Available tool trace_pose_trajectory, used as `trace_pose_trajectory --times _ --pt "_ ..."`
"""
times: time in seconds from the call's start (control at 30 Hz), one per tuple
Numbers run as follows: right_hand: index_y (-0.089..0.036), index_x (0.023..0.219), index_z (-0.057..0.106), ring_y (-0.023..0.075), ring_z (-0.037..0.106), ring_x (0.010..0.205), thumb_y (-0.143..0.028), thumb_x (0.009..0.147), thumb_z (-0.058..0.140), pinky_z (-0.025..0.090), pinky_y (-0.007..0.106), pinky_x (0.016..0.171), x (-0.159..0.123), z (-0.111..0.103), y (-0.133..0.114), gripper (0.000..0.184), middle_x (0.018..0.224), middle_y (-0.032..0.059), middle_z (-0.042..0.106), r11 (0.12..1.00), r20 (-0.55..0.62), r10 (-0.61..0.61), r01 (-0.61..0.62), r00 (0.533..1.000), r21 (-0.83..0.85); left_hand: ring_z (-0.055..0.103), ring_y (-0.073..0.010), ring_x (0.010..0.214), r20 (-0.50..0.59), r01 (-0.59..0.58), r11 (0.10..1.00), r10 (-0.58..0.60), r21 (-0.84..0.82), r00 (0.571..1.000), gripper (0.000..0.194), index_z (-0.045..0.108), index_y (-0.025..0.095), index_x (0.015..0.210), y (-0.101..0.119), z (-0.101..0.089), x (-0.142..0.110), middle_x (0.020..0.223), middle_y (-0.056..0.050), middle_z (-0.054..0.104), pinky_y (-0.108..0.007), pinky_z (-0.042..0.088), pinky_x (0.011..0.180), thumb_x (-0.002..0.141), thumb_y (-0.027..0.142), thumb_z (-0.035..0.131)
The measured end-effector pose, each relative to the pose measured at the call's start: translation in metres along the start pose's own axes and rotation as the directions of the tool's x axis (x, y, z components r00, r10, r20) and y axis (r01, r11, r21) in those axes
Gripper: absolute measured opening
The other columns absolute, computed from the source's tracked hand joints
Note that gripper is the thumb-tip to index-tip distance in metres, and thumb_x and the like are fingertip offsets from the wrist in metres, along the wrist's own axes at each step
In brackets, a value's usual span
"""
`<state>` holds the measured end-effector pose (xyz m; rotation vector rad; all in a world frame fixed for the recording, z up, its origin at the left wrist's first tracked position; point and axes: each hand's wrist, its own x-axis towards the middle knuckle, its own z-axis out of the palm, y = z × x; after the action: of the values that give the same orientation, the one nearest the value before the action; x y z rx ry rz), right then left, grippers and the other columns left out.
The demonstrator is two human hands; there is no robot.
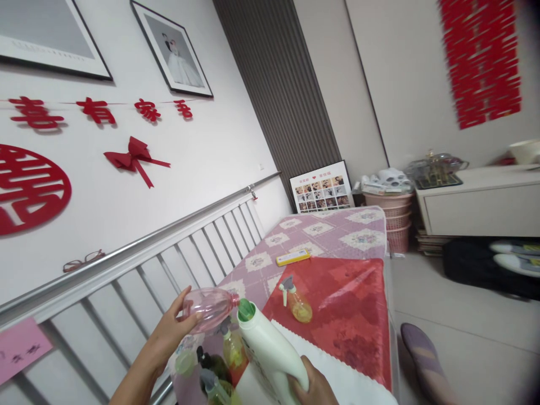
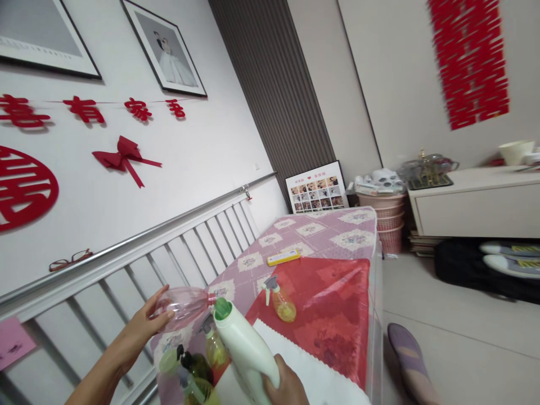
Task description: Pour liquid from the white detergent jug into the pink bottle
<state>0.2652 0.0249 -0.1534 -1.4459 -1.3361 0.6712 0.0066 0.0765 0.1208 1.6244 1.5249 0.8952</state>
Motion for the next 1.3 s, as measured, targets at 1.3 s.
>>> trace_pose_trajectory --times 1.3 --pt "-0.025 0.078 0.056 0.0233 0.07 0.074 -0.038 0.081 0.047 0.052 0.031 0.07 -0.001 -0.002 -0.003 0.016 0.076 0.0035 0.073 0.999 -0.029 0.001 0.0 1.0 0.041 0.06 -0.0277 0.117 -0.011 -0.042 0.997 0.043 0.065 0.999 0.102 0.025 0.026 0.152 0.01 -0.001 -0.002 0.147 -0.017 0.046 -0.041 0.049 0.1 0.068 0.057 0.073"
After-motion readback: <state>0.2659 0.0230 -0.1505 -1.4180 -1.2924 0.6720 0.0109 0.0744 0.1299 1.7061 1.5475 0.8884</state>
